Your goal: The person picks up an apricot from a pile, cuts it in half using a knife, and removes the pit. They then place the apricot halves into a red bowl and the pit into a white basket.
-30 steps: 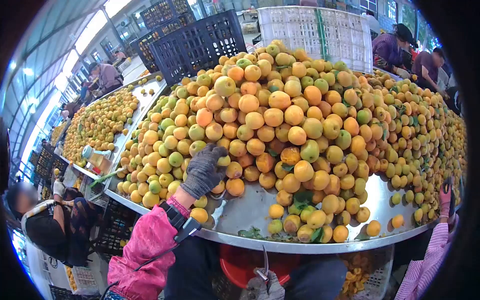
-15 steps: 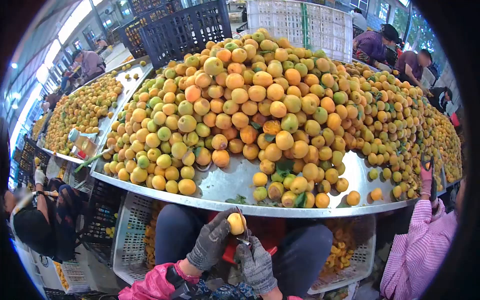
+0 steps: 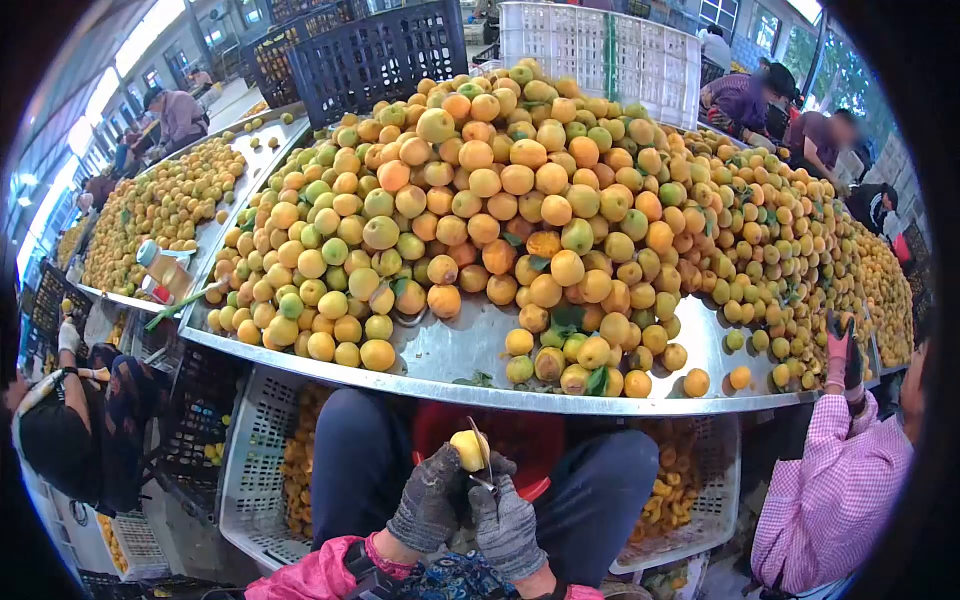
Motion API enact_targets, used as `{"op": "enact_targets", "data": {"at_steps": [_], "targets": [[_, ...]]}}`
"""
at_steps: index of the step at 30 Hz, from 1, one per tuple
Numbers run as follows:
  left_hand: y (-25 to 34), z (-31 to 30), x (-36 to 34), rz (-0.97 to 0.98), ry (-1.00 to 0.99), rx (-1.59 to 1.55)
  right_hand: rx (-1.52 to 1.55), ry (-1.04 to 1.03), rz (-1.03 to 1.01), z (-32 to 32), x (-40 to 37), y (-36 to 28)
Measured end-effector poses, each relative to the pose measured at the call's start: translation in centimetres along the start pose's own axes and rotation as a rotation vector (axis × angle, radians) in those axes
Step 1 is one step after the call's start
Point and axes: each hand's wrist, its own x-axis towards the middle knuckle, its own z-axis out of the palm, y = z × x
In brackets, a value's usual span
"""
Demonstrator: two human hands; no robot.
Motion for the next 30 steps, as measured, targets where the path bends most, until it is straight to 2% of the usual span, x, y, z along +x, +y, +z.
{"op": "enact_targets", "data": {"at_steps": [2, 4, 5, 7, 8, 10, 12, 14, 16, 18, 20, 22, 23, 25, 29, 30], "targets": [[-0.3, 0.0, 0.0, -0.027, -0.008, -0.025, -0.019, 0.022, -0.027, 0.1, 0.0, 0.4], [-1.0, 0.1, 0.0, 0.09, 0.053, 0.249, -0.066, -0.048, 0.062, 0.1, 0.1, 0.7], [-1.0, 0.2, -0.1, 0.088, 0.052, 0.246, -0.069, -0.047, 0.064, 0.0, 0.0, 1.3], [-0.7, 0.4, 0.0, 0.065, 0.069, 0.167, -0.067, -0.059, -0.093, -0.1, -0.1, 2.6], [-0.3, 0.4, -0.1, 0.066, 0.071, 0.167, -0.066, -0.061, -0.093, -0.5, -0.1, 2.6], [0.8, 0.3, -0.4, 0.076, 0.039, 0.359, 0.091, -0.179, 0.065, -1.8, -0.4, 2.3], [2.0, -0.8, 0.1, 0.09, 0.012, 0.43, 0.04, -0.211, 0.043, -3.5, 0.0, 1.1], [3.9, -1.1, 0.5, 0.042, -0.105, 0.754, -0.223, -0.406, -0.191, -5.5, 0.2, 2.0], [5.4, -1.1, 0.7, -0.004, -0.083, 0.847, -0.263, -0.417, -0.173, -6.2, 0.9, 1.5], [6.6, -1.1, 1.2, 0.061, -0.347, 1.308, -0.369, -0.512, -0.203, -6.6, 1.3, 0.5], [6.8, -1.7, 1.4, 0.036, -0.348, 1.297, -0.448, -0.538, -0.173, -6.5, 1.4, 0.5], [7.6, -1.7, 1.9, 0.111, -0.426, 1.748, -0.537, -0.591, -0.127, -6.1, 1.9, -0.4], [8.0, -1.2, 2.0, 0.103, -0.421, 1.747, -0.531, -0.597, -0.123, -5.8, 2.0, -0.4], [8.2, 0.1, 2.1, 0.027, -0.461, 2.025, -0.572, -0.654, -0.109, -5.3, 2.3, -0.1], [6.9, -0.7, 2.5, 0.071, -0.583, 2.154, -0.656, -0.68, -0.086, -4.4, 2.6, 0.3], [6.8, -1.0, 2.4, 0.261, -0.494, 2.059, -0.663, -0.61, -0.078, -4.5, 2.8, -0.3]]}}
